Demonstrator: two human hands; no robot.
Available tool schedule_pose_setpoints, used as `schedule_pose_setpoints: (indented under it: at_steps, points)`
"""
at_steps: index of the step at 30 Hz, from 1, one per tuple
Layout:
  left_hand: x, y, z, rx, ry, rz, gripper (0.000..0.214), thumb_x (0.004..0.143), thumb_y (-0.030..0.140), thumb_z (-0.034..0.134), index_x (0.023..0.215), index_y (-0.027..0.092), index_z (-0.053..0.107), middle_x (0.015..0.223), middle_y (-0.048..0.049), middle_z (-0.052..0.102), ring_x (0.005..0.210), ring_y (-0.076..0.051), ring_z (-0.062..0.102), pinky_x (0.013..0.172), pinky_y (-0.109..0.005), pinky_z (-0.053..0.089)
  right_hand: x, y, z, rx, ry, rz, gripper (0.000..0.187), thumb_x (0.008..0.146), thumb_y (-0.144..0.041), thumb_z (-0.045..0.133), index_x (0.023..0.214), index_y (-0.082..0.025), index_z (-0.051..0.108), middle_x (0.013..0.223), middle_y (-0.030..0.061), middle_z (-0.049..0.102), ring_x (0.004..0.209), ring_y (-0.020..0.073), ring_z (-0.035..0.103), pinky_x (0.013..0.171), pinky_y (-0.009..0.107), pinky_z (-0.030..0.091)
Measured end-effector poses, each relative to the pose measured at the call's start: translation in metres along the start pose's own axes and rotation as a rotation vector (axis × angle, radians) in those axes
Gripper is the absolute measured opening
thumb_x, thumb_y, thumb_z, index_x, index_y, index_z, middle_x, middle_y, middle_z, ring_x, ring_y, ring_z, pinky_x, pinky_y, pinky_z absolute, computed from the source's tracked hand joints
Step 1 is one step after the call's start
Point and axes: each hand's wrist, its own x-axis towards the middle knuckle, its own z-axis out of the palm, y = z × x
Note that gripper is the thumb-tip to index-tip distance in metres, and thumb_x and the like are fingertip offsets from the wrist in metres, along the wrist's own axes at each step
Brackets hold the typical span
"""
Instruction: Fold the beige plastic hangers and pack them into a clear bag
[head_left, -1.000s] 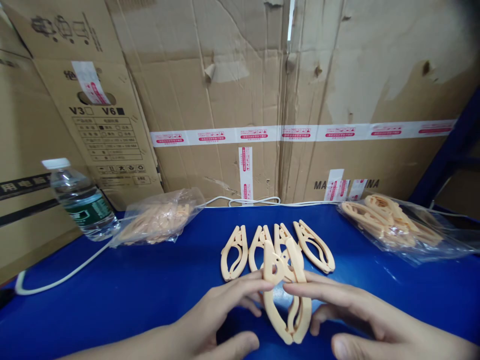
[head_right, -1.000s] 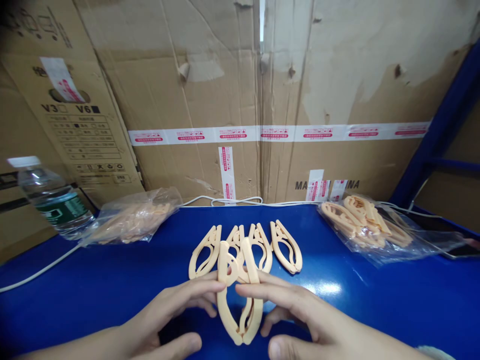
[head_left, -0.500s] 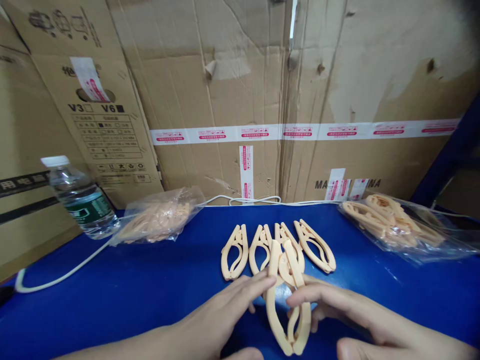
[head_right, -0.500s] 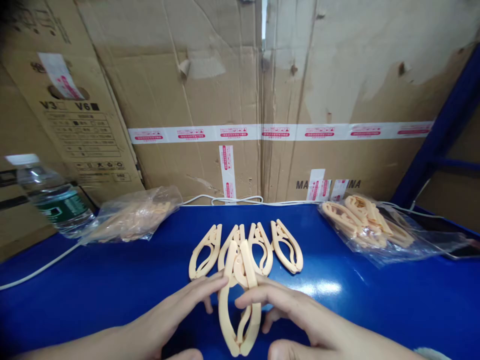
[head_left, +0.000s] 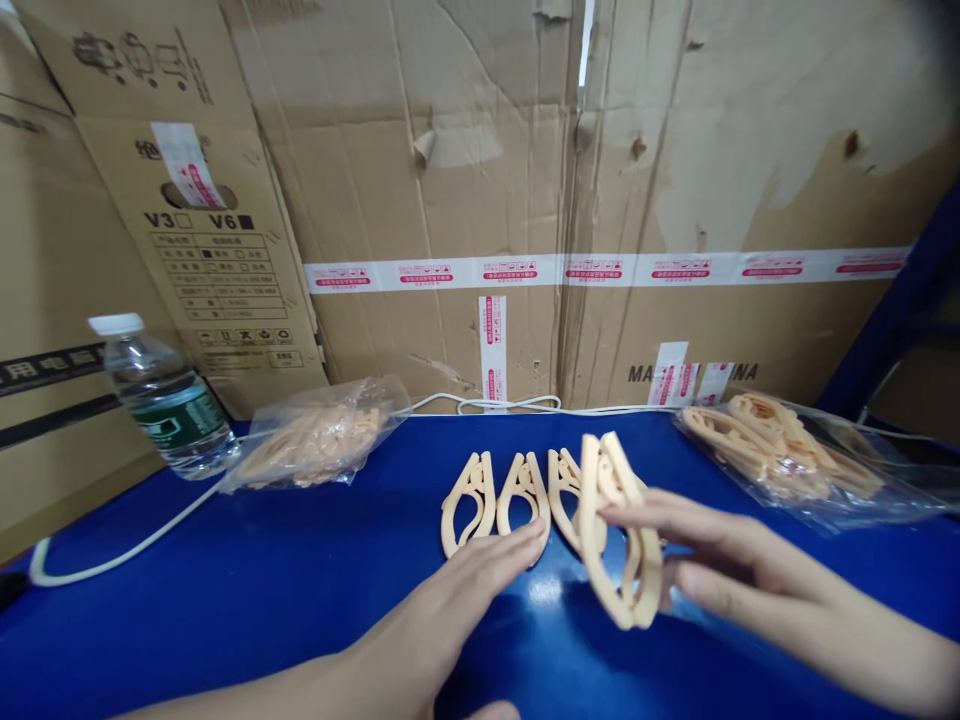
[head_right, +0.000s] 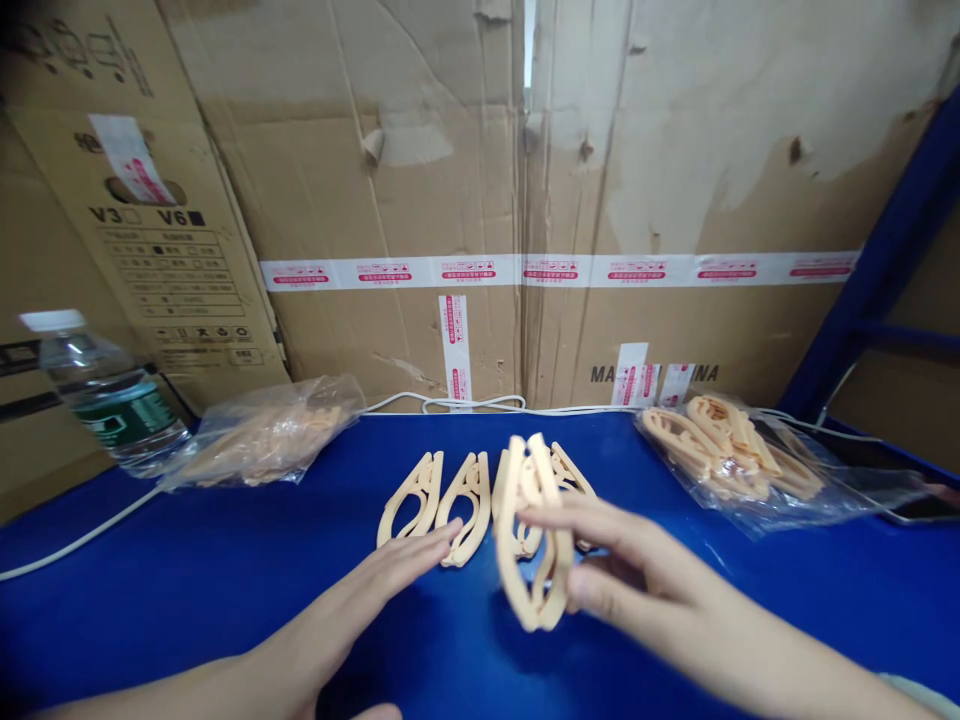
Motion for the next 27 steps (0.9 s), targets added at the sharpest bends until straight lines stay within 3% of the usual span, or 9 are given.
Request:
schedule_pose_setpoints:
  at_steps: [3, 5, 6, 9, 11, 14, 18, 23, 27]
  points:
    - [-0.002, 0.002, -0.002, 0.019, 0.025, -0.034, 0.077, 0.091, 0.033, 0.058, 0.153, 0.035, 0.012, 0.16, -0.005, 0.028, 0.145, -0.029, 0.03, 0.117, -0.046, 0.031, 0.015, 0.009, -0.026, -0.15, 0.223, 0.015, 0.048, 0.088, -0.06, 0.052, 0.12, -0.026, 0.065, 0.113, 0.0093, 0.069, 0.101, 0.0305, 0.066, 0.081, 0.042, 0.058]
    - [-0.002, 0.003, -0.002, 0.017, 0.039, -0.04, 0.076, 0.091, 0.031, 0.059, 0.152, 0.036, 0.014, 0.159, -0.0043, 0.03, 0.144, -0.027, 0.032, 0.116, -0.045, 0.033, 0.022, 0.021, -0.041, -0.263, 0.259, 0.059, 0.049, 0.088, -0.064, 0.049, 0.11, -0.023, 0.065, 0.087, 0.0069, 0.07, 0.07, 0.0238, 0.067, 0.061, 0.037, 0.059]
    - [-0.002, 0.004, -0.003, 0.015, 0.045, -0.041, 0.075, 0.091, 0.03, 0.059, 0.152, 0.037, 0.015, 0.159, -0.0038, 0.031, 0.144, -0.027, 0.033, 0.116, -0.044, 0.033, 0.025, 0.027, -0.047, -0.322, 0.254, 0.076, 0.048, 0.088, -0.064, 0.047, 0.107, -0.023, 0.065, 0.084, 0.0061, 0.069, 0.064, 0.0223, 0.065, 0.058, 0.036, 0.057]
    - [-0.001, 0.005, -0.003, 0.009, 0.059, -0.05, 0.075, 0.089, 0.025, 0.06, 0.15, 0.039, 0.017, 0.157, -0.0023, 0.034, 0.142, -0.025, 0.035, 0.116, -0.044, 0.034, 0.028, 0.041, -0.056, -0.505, 0.2, 0.053, 0.046, 0.09, -0.062, 0.045, 0.102, -0.023, 0.065, 0.096, 0.0083, 0.071, 0.082, 0.027, 0.068, 0.073, 0.041, 0.057]
    - [-0.001, 0.005, -0.002, 0.005, 0.069, -0.062, 0.075, 0.088, 0.023, 0.06, 0.149, 0.039, 0.02, 0.156, -0.0022, 0.035, 0.142, -0.026, 0.036, 0.115, -0.044, 0.035, 0.027, 0.045, -0.055, -0.612, 0.154, 0.035, 0.049, 0.089, -0.062, 0.046, 0.111, -0.021, 0.063, 0.111, 0.0115, 0.07, 0.1, 0.0315, 0.066, 0.085, 0.045, 0.054]
    - [-0.002, 0.004, 0.0, 0.004, 0.084, -0.077, 0.072, 0.087, 0.022, 0.059, 0.148, 0.037, 0.024, 0.155, -0.0037, 0.037, 0.141, -0.027, 0.038, 0.114, -0.045, 0.037, 0.026, 0.047, -0.051, -0.742, 0.113, 0.096, 0.064, 0.089, -0.065, 0.043, 0.127, -0.016, 0.055, 0.12, 0.0176, 0.067, 0.104, 0.0353, 0.066, 0.086, 0.049, 0.054]
    - [-0.003, 0.003, 0.003, 0.021, 0.108, -0.081, 0.069, 0.087, 0.019, 0.058, 0.146, 0.036, 0.028, 0.154, -0.0037, 0.039, 0.139, -0.026, 0.04, 0.114, -0.043, 0.037, 0.026, 0.053, -0.05, -0.862, 0.069, 0.078, 0.073, 0.09, -0.068, 0.036, 0.134, -0.013, 0.054, 0.122, 0.02, 0.067, 0.105, 0.0382, 0.067, 0.086, 0.052, 0.056]
    - [0.0, 0.001, 0.007, 0.078, 0.159, -0.088, 0.058, 0.087, 0.017, 0.055, 0.14, 0.034, 0.037, 0.148, -0.0041, 0.045, 0.137, -0.024, 0.041, 0.115, -0.045, 0.036, 0.024, 0.051, -0.046, -0.997, 0.196, 0.072, 0.091, 0.088, -0.07, 0.035, 0.147, 0.0, 0.037, 0.14, 0.0279, 0.05, 0.132, 0.0423, 0.044, 0.104, 0.057, 0.043]
    - [0.002, 0.002, 0.009, 0.239, 0.158, -0.163, 0.055, 0.086, 0.018, 0.056, 0.138, 0.031, 0.043, 0.15, -0.0053, 0.043, 0.14, -0.029, 0.035, 0.115, -0.053, 0.032, 0.019, 0.033, -0.03, -0.96, 0.062, -0.014, 0.087, 0.09, -0.071, 0.032, 0.151, -0.01, 0.032, 0.153, 0.0205, 0.036, 0.141, 0.0389, 0.031, 0.111, 0.057, 0.034]
